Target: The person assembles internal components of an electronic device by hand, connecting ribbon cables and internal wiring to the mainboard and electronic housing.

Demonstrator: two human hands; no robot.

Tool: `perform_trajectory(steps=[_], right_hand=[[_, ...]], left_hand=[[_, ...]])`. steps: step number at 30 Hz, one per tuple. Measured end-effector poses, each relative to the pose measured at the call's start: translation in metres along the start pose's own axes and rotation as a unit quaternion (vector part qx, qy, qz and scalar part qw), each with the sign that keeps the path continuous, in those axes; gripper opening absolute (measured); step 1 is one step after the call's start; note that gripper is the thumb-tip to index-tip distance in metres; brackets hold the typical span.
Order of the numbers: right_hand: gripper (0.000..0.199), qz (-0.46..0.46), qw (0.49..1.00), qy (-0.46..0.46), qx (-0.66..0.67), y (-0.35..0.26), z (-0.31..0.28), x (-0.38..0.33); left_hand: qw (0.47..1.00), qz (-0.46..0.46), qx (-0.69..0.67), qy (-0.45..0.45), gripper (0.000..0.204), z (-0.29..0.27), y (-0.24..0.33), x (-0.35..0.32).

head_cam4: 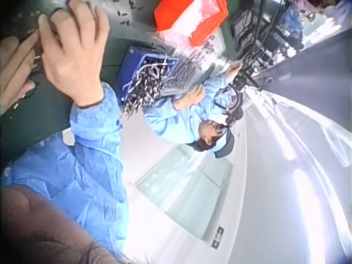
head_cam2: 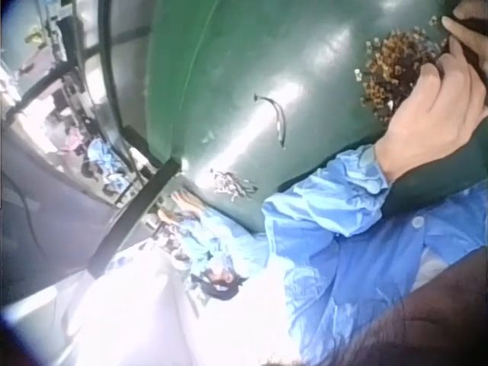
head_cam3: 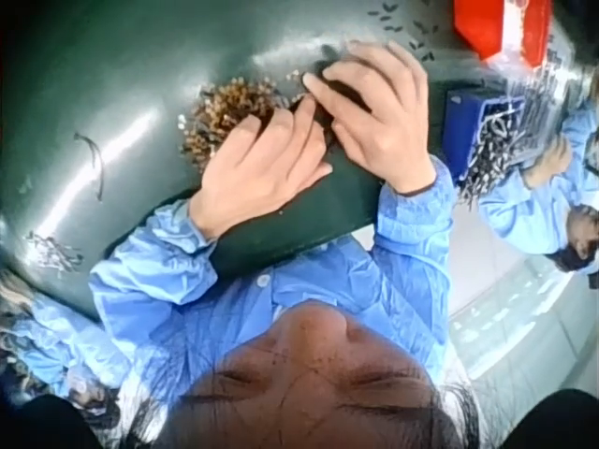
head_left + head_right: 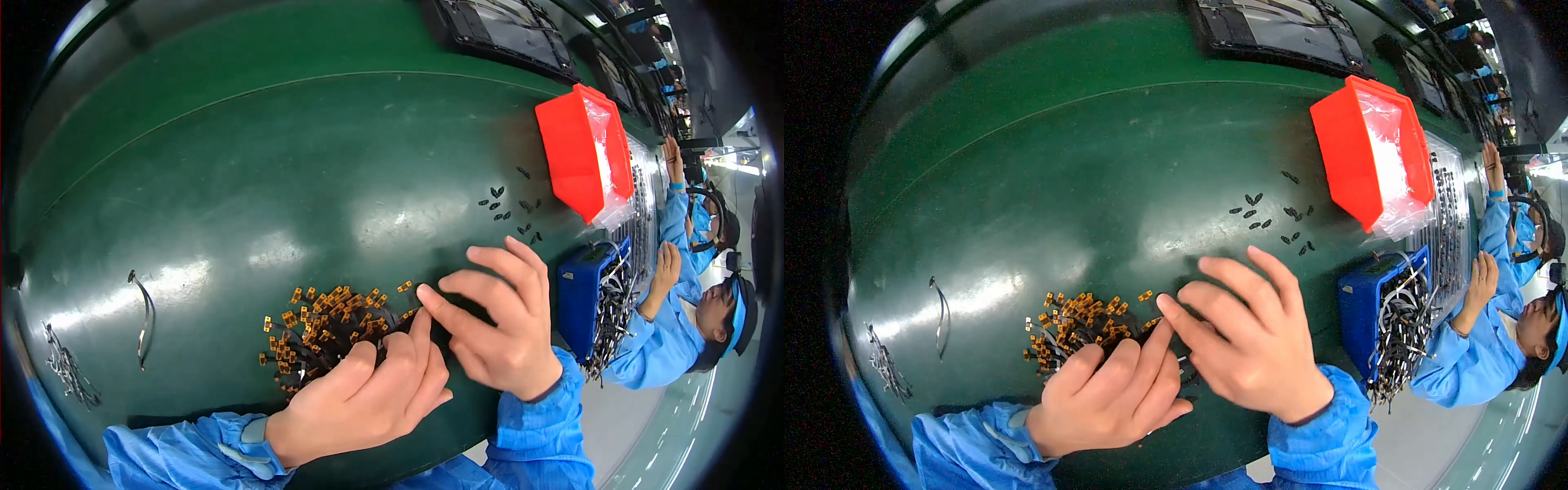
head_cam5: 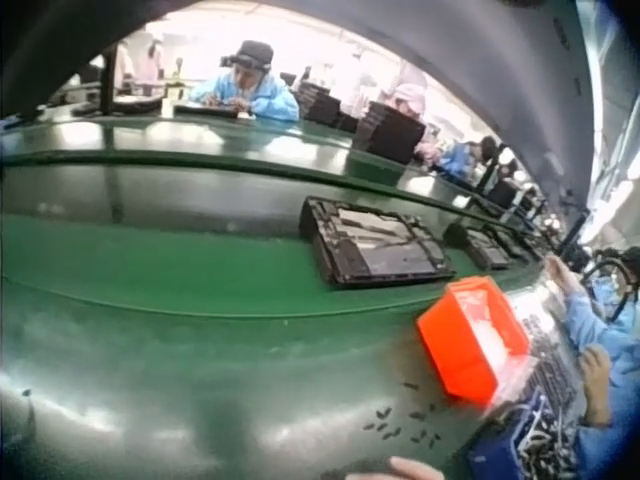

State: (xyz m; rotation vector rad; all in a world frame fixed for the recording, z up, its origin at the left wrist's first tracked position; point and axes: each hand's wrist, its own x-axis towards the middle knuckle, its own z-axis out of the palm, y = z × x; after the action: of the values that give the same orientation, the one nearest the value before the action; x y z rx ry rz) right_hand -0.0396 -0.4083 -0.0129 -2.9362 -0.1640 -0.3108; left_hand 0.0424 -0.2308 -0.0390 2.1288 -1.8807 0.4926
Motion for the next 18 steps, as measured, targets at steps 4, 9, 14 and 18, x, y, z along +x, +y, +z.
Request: perform_trajectory(steps=[4,9,14,18], right_hand=[[0.040,0.048,0.997,-0.020,0.055,0.003,-0.008,0.007],[0.043,0.230,0.943,0.150,0.189,0.004,-0.016,-0.021],[0.025,0.322,0.909,0.207,0.164,0.008,-0.003,-0.040],[0.020,0.323,0.919,0.176,0.144,0.011,-0.001,-0.046]], left_hand=[[1.000,-0.007,-0.005,0.017,0.035,0.002,0.001,0.002],[1.000,0.005,0.024,0.014,0.036,-0.001,0.002,-0.001],[1.000,0.018,0.012,0.014,0.036,-0.006,0.002,-0.002],[1.000,0.017,0.012,0.014,0.038,-0.004,0.001,-0.003]])
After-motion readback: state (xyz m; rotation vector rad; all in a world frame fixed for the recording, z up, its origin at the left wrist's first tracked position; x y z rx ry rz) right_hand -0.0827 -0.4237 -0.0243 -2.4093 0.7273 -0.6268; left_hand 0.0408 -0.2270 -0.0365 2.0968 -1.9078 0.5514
